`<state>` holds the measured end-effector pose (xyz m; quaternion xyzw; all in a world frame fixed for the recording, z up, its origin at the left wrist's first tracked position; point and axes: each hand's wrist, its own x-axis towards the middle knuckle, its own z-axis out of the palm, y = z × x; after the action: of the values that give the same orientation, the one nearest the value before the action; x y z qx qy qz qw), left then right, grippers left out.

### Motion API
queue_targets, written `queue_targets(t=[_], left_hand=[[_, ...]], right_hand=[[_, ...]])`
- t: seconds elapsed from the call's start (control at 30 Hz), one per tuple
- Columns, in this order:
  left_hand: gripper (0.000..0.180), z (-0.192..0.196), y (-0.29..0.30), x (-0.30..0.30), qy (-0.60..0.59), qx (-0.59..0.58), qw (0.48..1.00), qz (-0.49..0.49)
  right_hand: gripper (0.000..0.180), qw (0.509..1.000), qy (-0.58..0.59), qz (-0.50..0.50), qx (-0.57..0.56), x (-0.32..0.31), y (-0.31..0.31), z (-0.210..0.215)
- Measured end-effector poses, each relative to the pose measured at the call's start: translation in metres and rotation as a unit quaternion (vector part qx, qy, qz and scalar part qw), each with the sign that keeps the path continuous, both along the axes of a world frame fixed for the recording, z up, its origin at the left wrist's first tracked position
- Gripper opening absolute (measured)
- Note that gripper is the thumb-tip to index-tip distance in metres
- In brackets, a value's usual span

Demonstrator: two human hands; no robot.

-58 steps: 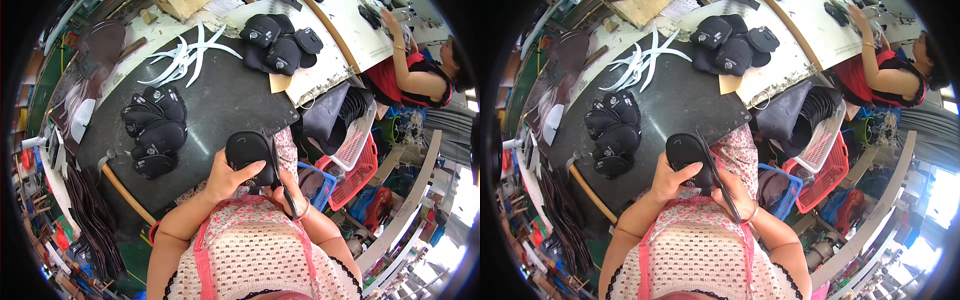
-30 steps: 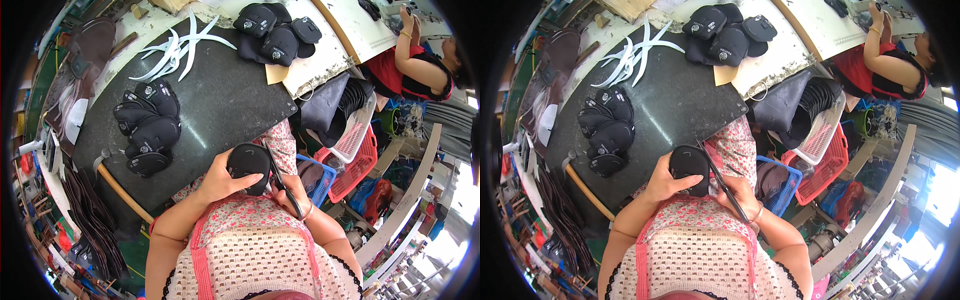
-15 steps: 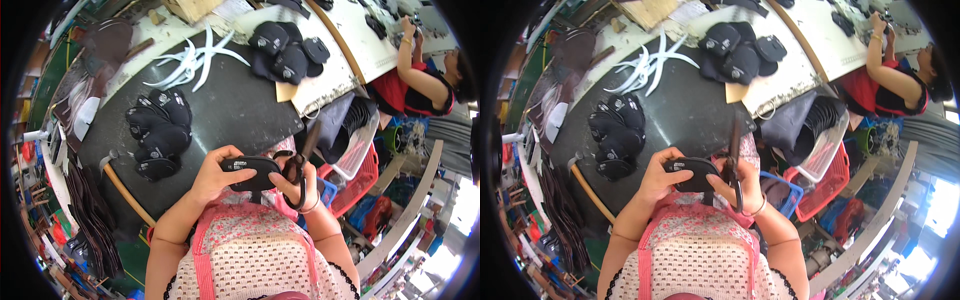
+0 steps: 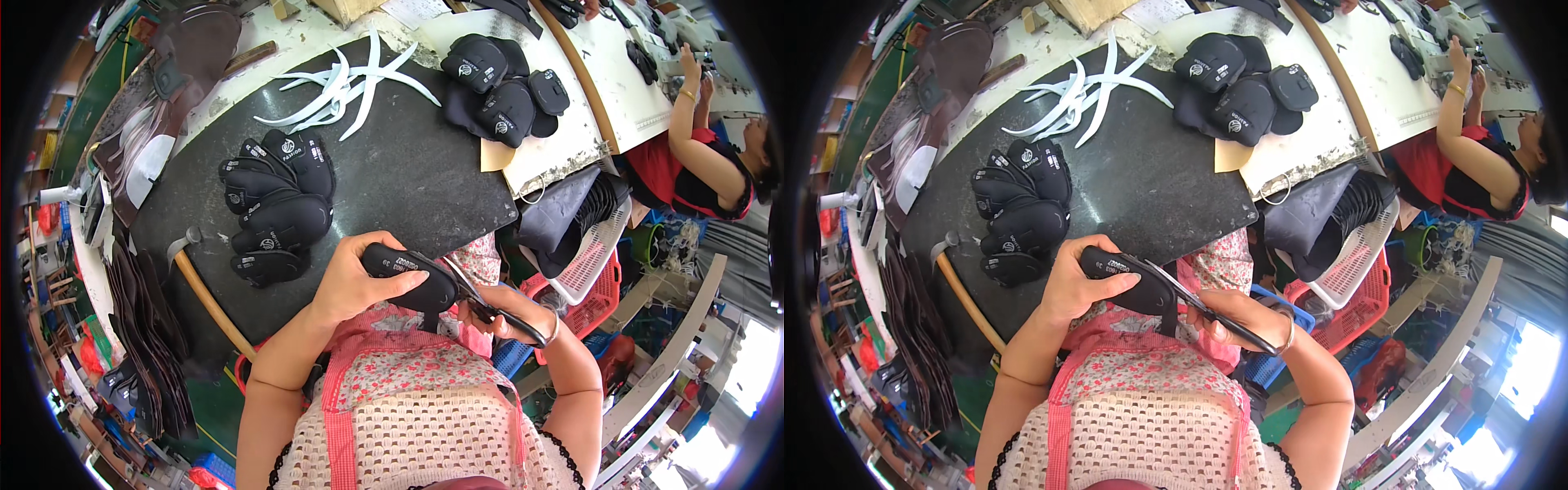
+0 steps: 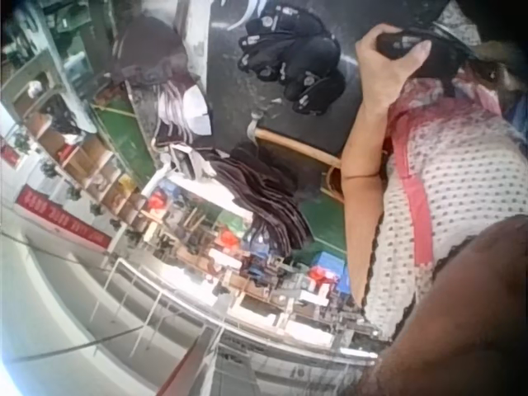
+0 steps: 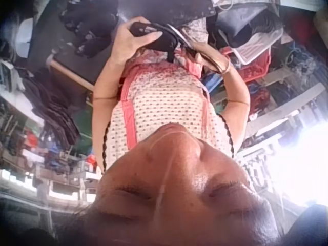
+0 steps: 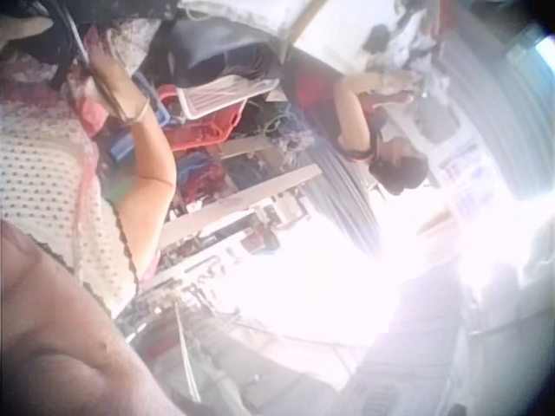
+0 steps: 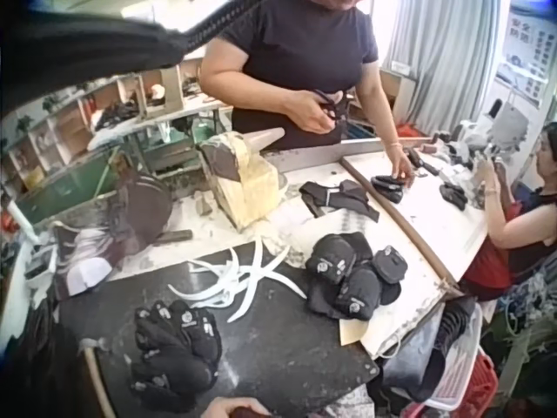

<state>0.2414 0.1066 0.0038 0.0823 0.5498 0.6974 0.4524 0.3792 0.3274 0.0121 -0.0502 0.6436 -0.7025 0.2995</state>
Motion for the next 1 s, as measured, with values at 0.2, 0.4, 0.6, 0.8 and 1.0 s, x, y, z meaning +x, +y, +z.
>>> queue_targets(t=[0.2, 0.4, 0.6, 0.8, 1.0], left_hand=[[0.019, 0.001, 0.002, -0.002, 0.055, -0.015, 0.998, 0.0], [0.02, 0.0, 0.003, -0.003, 0.073, -0.023, 0.997, 0.002], [0.02, 0.003, 0.001, -0.005, 0.059, -0.028, 0.998, -0.006], [0.022, 0.004, 0.003, -0.008, 0.052, -0.069, 0.993, -0.082], [0.024, 0.004, 0.003, -0.006, 0.036, -0.06, 0.993, -0.093]], right_hand=[[0.063, 0.999, -0.025, -0.006, 0.038, 0.001, -0.001, 0.002], [0.062, 0.999, 0.015, -0.028, 0.038, 0.002, -0.001, 0.003], [0.058, 0.996, 0.051, -0.04, 0.059, 0.008, 0.002, 0.002], [0.054, 0.99, 0.024, -0.032, 0.139, 0.008, -0.004, 0.001], [0.048, 0.982, 0.076, -0.027, 0.173, 0.0, -0.006, 0.004]])
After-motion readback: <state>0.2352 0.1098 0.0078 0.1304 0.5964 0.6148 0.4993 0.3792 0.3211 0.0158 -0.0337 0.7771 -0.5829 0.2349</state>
